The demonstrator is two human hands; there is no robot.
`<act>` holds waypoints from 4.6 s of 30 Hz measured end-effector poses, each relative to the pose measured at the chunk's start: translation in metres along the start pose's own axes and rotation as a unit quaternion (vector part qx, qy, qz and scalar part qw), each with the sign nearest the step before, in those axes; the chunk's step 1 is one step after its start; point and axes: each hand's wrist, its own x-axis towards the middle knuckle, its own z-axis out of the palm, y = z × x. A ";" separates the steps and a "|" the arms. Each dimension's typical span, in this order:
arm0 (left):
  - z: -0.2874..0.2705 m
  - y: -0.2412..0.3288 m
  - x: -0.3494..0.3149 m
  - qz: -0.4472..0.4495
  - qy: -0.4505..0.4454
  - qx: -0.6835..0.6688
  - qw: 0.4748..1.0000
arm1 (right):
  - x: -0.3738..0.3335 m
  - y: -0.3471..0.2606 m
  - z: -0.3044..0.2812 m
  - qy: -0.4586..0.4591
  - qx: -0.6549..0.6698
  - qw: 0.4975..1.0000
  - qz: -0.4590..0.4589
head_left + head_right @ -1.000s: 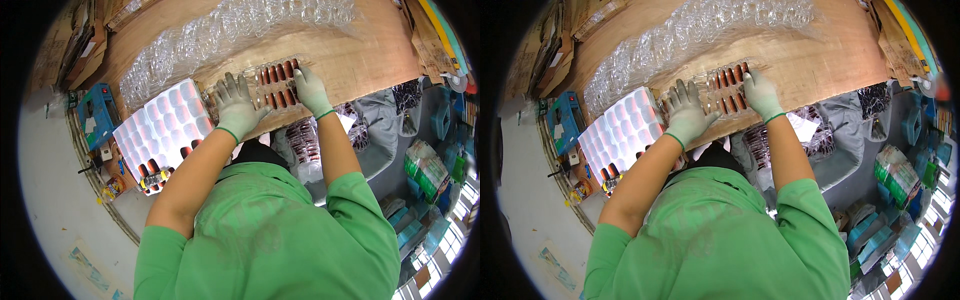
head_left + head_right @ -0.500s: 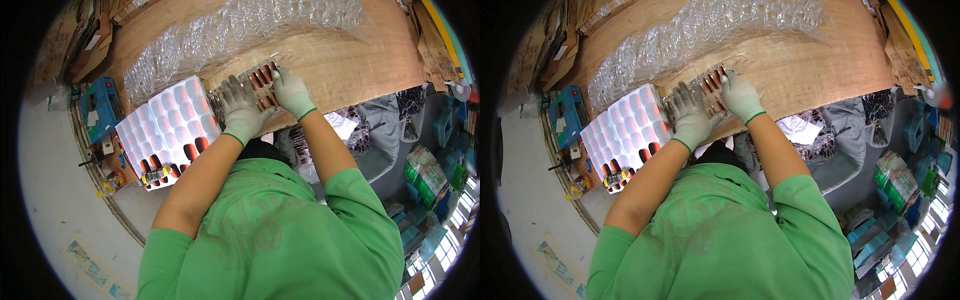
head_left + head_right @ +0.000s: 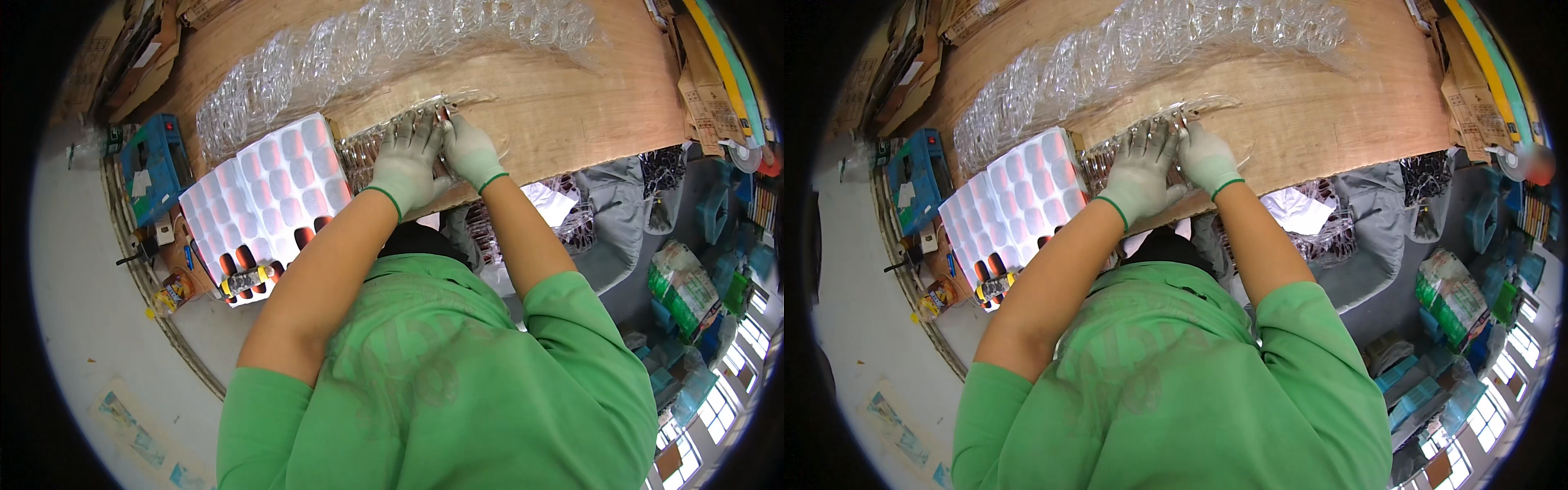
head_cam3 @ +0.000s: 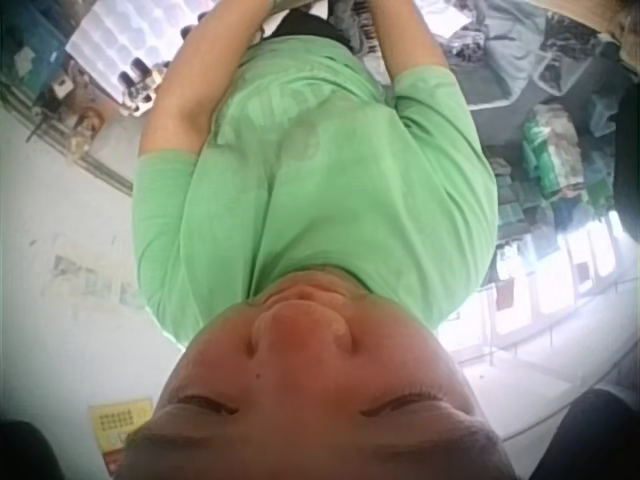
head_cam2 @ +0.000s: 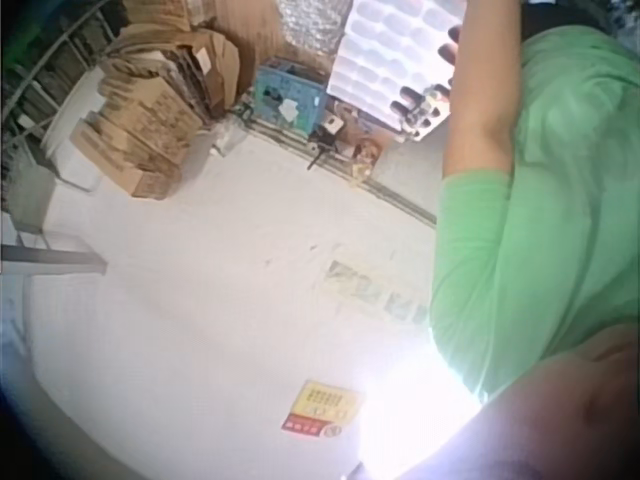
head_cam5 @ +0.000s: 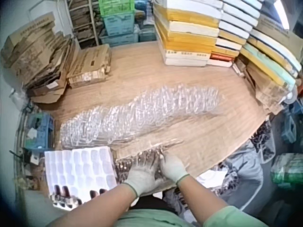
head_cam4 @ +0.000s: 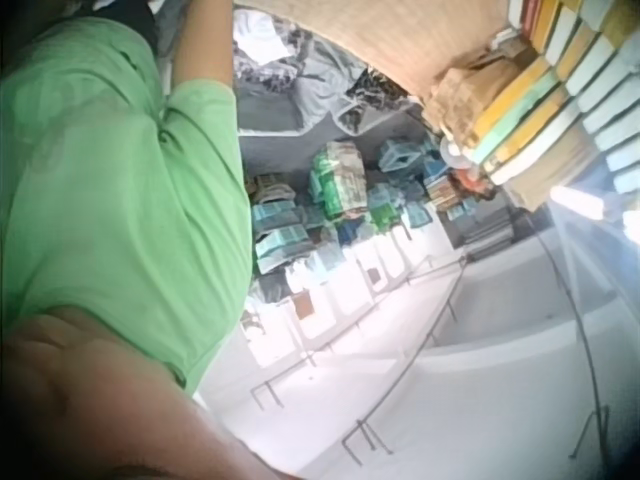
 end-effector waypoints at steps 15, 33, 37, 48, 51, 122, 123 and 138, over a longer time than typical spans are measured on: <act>-0.086 -0.055 -0.238 -0.171 0.231 -0.350 0.891 | -0.005 0.014 -0.020 0.025 -0.016 0.999 -0.023; -0.096 -0.289 -0.494 -0.056 0.647 -0.415 0.638 | -0.162 0.004 0.132 0.282 -0.005 0.959 0.025; 0.076 -0.357 -0.492 -0.507 0.415 -0.452 0.605 | -0.170 -0.030 0.172 0.122 -0.023 0.992 0.010; 0.120 -0.424 -0.439 -0.547 0.121 -0.302 0.771 | -0.138 0.040 0.189 0.115 -0.198 0.961 -0.155; 0.059 -0.412 -0.439 -0.470 0.188 -0.260 0.822 | -0.141 0.035 0.188 0.107 -0.119 0.981 -0.114; -0.217 -0.203 -0.610 0.117 0.139 -0.284 0.941 | -0.122 0.071 0.198 0.126 -0.175 0.961 -0.171; -0.217 -0.204 -0.611 0.121 0.139 -0.286 0.940 | -0.122 0.073 0.197 0.127 -0.175 0.960 -0.179; -0.240 -0.205 -0.583 0.124 0.115 -0.258 0.951 | -0.124 0.051 0.202 0.125 -0.095 0.982 -0.103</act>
